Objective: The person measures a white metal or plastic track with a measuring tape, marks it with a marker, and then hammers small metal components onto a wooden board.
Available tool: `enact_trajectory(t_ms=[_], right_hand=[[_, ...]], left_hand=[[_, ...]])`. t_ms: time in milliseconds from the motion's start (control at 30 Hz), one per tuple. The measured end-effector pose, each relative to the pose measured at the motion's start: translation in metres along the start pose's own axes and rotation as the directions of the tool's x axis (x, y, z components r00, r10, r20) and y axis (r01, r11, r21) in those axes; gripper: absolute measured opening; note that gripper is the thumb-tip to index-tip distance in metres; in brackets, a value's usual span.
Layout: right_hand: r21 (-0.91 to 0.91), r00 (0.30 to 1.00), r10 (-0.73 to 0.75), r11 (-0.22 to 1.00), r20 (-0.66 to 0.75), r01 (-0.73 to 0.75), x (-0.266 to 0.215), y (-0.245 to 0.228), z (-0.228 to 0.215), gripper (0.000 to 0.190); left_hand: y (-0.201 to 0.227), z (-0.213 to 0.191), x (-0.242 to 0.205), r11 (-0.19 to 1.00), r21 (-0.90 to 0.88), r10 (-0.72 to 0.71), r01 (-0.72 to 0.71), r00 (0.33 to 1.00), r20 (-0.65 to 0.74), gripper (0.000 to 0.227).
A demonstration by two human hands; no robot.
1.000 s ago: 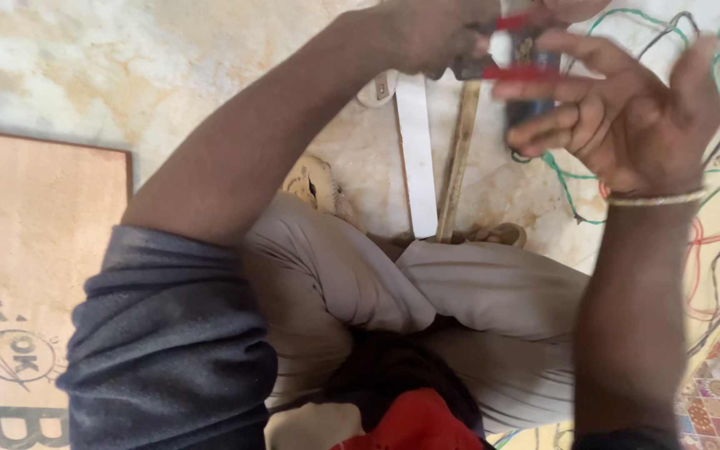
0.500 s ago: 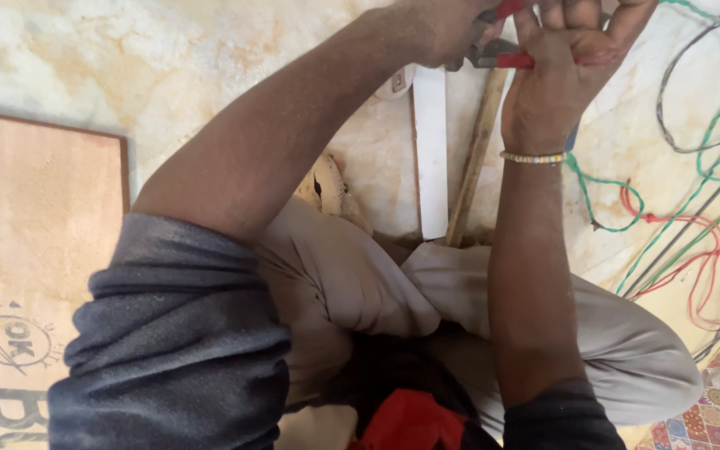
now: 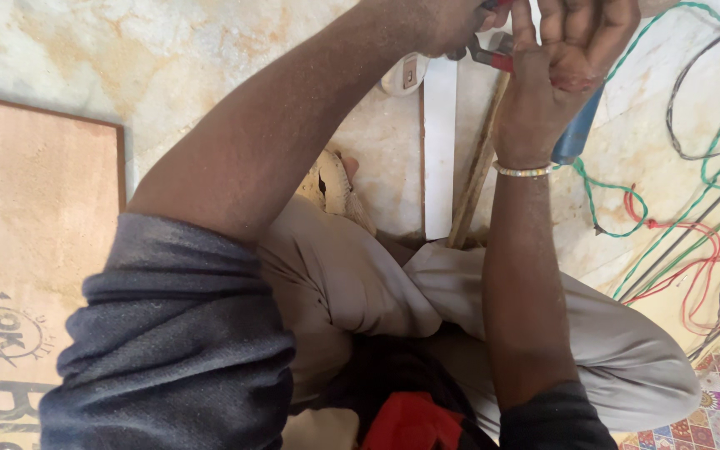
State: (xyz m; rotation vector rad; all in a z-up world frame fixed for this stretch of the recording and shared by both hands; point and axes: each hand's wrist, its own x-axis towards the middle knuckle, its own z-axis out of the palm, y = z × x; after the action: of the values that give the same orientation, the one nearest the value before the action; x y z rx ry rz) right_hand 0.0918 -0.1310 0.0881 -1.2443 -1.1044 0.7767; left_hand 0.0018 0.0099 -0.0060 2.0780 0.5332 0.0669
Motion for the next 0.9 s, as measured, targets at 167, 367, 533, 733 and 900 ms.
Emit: enact_trajectory(t_ms=[167,367,533,733,900], right_hand=[[-0.032,0.997,0.071,0.997,-0.016,-0.072,-0.011,0.008,0.005,0.065],[-0.021,0.987,0.153,0.988,0.042,-0.153,-0.015,0.008,-0.004,0.074],[-0.176,0.991,0.137,0.975,0.009,-0.133,-0.023,0.022,-0.015,0.070],[-0.240,0.979,0.162,0.952,-0.128,-0.189,-0.027,0.030,-0.018,0.055],[0.283,0.943,0.242,0.943,-0.228,-0.174,-0.004,0.016,-0.006,0.074]], left_hand=[[-0.016,0.010,-0.005,0.823,-0.543,-0.198,0.168,0.980,0.003,0.039],[-0.015,-0.001,-0.012,0.974,-0.221,-0.052,0.046,0.998,-0.024,0.027],[-0.007,0.006,-0.013,0.883,-0.460,-0.113,0.095,0.994,-0.012,0.026],[-0.001,0.013,-0.005,0.899,-0.432,-0.092,0.072,0.996,-0.024,0.030],[0.000,-0.004,-0.012,0.998,-0.068,0.018,-0.012,0.996,0.082,0.031]])
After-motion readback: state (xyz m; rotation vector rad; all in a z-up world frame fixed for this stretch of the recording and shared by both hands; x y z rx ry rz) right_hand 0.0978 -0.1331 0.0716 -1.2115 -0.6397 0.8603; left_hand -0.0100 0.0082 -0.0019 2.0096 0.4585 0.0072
